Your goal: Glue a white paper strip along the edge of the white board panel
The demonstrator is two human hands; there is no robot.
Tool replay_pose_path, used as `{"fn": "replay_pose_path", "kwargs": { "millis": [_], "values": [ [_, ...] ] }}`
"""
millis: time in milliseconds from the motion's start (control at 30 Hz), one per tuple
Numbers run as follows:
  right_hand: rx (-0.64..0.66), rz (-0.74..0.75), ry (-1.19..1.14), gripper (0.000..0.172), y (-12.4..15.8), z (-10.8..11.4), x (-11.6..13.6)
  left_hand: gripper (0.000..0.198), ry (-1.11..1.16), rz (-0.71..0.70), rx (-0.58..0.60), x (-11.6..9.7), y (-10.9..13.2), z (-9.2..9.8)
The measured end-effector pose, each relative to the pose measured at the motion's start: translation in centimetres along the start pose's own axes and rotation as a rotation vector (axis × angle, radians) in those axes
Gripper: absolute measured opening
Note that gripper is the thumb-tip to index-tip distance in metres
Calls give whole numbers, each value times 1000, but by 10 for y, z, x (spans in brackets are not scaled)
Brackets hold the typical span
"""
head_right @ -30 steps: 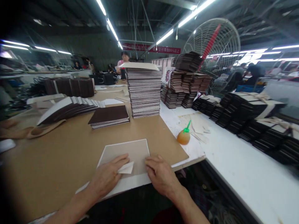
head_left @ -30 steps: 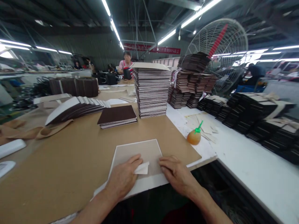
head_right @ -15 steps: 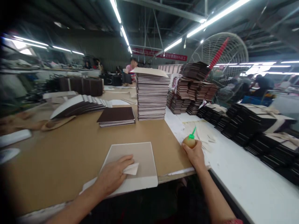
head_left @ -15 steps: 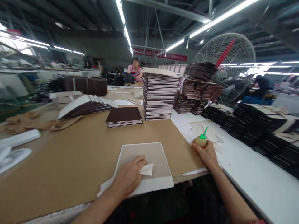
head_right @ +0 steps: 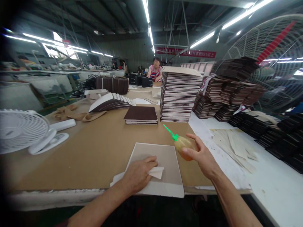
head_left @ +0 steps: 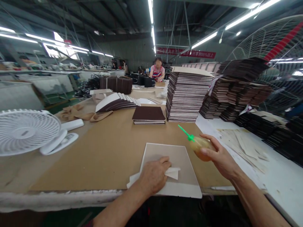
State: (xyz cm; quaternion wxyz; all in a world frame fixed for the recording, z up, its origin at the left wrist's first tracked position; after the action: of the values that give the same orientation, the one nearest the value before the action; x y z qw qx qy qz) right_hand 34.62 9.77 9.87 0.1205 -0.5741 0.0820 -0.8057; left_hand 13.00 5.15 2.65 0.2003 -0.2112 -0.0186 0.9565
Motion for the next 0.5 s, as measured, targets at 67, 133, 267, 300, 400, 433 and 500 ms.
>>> {"fn": "replay_pose_path", "kwargs": {
  "millis": [67, 133, 267, 300, 400, 433, 500],
  "values": [
    [63, -48, -114, 58, -4, -19, -4, 48, 7, -1, -1, 1, 0, 0],
    [110, -102, -164, 51, -6, -36, -5, 48, 12, -3, 0, 1, 0, 0],
    [145, -134, -161, 48, -16, -63, -1, 45, 7, -16, -3, 1, -1, 2],
    [157, -147, -192, 48, -19, -70, -1, 44, 2, -19, -5, 1, -1, 3],
    [165, -193, -297, 55, -27, -89, -5, 41, -10, -21, -11, 0, 0, 5],
    [166, -195, -297, 59, -30, -95, -5, 40, -9, -23, -15, 0, 0, 5],
    [161, -178, -188, 63, -34, -105, -6, 38, -9, -24, -23, 0, 0, 6]
  ]
}}
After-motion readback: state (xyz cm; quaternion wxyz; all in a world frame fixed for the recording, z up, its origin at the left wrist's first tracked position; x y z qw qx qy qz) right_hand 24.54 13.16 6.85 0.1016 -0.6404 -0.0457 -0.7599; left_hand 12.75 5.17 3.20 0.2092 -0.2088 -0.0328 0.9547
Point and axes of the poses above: each hand's wrist, its own y-axis away from the middle knuckle, its own z-axis out of the back of the hand, x = y × z, the point moved 9 cm from there along -y, towards the middle knuckle, and after that the axes turned 7 degrees about z, right-handed, at the moved point
